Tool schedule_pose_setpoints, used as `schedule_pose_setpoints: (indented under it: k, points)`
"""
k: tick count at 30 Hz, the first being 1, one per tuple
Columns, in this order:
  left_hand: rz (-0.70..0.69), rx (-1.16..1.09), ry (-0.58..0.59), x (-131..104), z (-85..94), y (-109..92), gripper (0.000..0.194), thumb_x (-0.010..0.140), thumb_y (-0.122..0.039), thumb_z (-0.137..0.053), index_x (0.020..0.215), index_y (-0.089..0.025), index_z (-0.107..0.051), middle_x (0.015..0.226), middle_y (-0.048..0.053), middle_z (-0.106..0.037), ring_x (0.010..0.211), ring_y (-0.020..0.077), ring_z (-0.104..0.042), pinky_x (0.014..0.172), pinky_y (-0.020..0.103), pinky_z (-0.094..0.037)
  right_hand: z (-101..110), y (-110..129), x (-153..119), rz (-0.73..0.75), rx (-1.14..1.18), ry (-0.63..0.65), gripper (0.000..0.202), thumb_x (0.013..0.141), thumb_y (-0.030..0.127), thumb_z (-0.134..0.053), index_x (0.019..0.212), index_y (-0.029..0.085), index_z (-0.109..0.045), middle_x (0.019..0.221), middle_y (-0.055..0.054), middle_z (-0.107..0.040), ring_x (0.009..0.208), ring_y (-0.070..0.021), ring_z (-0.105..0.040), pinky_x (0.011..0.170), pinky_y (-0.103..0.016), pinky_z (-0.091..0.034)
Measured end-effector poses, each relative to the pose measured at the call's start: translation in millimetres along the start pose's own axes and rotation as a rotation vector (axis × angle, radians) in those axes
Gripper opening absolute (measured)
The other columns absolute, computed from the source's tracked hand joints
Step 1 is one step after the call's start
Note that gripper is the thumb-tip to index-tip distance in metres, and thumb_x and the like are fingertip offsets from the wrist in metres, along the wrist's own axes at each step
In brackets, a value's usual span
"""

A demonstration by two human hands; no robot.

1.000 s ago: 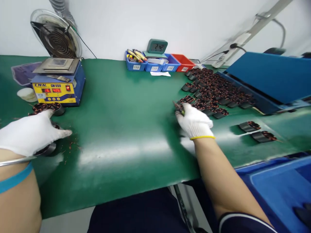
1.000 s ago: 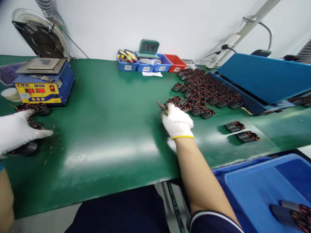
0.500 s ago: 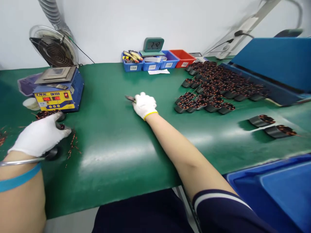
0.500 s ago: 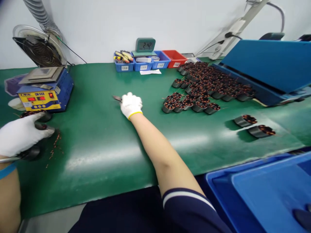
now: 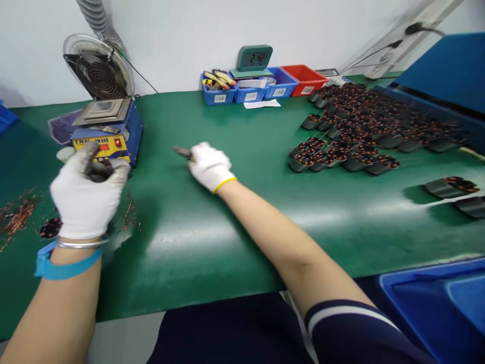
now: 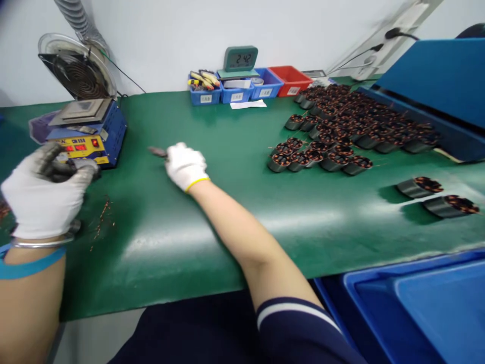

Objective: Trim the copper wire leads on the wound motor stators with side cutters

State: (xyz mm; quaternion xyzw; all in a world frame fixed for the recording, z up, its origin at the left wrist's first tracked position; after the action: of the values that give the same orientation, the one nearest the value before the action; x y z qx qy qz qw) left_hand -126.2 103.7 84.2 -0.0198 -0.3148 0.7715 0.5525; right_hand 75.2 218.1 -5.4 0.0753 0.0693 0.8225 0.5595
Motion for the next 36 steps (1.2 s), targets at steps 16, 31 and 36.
schedule_pose_setpoints:
  k: [16,31,36]
  points:
    - [-0.35,0.263,0.619,-61,-87.2,-47,0.113,0.06,-0.064,-0.072,0.153,-0.019,-0.025,0.141,0.015,-0.05,0.112,0.0351,-0.062,0.079,0.036,-0.054,12,-33,-67,0.18,-0.118,-0.017,0.054,0.095,0.045,-0.042,0.138,0.013,-0.049,0.146,-0.018,-0.044,0.126,-0.0344,-0.042,0.107,-0.046,-0.03]
    - [-0.431,0.186,0.694,-67,-89.6,-50,0.055,0.074,-0.04,-0.057,0.127,-0.023,-0.059,0.117,0.007,-0.069,0.103,0.0289,-0.068,0.088,0.036,-0.054,-18,-52,51,-0.11,0.037,-0.149,0.074,0.093,0.048,-0.049,0.149,0.004,-0.032,0.153,-0.025,-0.032,0.137,-0.0402,-0.033,0.11,-0.051,-0.028]
    - [-0.452,0.172,0.732,-69,-96.2,-52,0.045,0.074,-0.032,-0.055,0.118,-0.023,-0.061,0.112,0.008,-0.068,0.099,0.0273,-0.068,0.087,0.036,-0.053,-32,-6,58,0.26,0.089,0.016,0.052,0.097,0.044,-0.043,0.136,0.011,-0.053,0.147,-0.016,-0.047,0.137,-0.0309,-0.037,0.115,-0.047,-0.022]
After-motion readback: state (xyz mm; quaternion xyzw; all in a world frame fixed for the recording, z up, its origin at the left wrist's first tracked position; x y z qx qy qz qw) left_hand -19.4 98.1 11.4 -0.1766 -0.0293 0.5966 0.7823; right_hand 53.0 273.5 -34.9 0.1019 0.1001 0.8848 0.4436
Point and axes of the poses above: each hand's wrist, its own x-axis towards the middle knuckle, its own z-axis out of the back of the hand, y = z × x, the point moved 8 cm from there along x, towards the middle knuckle
